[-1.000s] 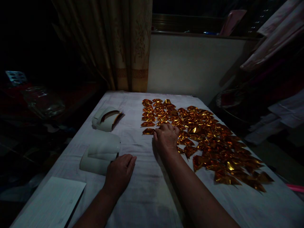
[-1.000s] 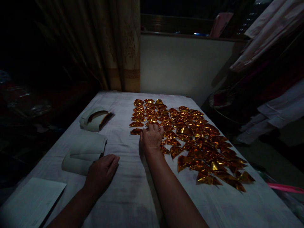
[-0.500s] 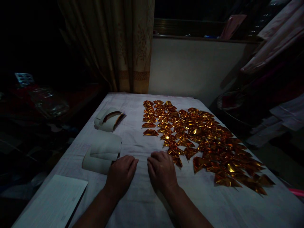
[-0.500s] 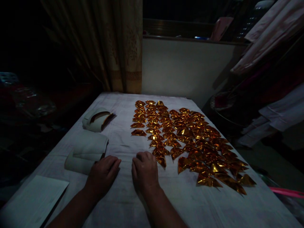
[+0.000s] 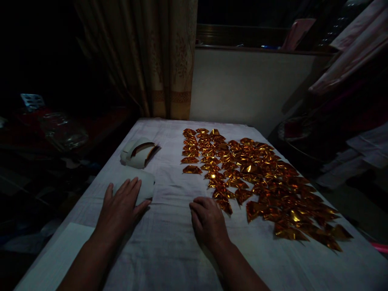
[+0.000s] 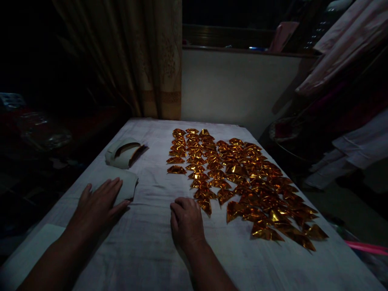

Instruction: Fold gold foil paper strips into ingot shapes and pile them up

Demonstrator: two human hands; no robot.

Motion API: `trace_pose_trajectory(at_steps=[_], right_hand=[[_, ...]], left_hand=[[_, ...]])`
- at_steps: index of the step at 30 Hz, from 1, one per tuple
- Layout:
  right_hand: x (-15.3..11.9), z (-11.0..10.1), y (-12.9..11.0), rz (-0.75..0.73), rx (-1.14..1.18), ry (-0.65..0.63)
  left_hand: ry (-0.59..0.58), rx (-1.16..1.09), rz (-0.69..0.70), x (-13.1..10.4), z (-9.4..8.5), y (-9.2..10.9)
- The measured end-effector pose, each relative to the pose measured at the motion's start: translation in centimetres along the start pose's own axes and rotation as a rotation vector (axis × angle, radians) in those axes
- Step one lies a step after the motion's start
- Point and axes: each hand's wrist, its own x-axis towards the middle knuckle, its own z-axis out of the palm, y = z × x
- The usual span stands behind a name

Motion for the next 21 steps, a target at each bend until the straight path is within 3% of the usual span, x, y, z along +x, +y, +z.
trace_pose_trajectory(at_steps=[4,8,17,21], right_hand=[[0.0,-0.1,0.0,-0.013,-0.009,-0.007],[0.1,-0.3,-0.1,-0.017,-0.011,0.000],[0.1,-0.2,-0.1,-0.020,-0.015,0.015],[0.1,-0.2,0.0,-0.014,-0.006,0.012]], left_hand=[[-0.098,-0.036,-0.026,-0.2,-1.1,0.8],[-0.047,-0.081,-0.023,-0.3,-1.1,0.9],[0.043,-0.257,0.037,-0.5,1.2,-1.5],[0.058,-0.283,0.005,-0.2,0.7,-1.6]])
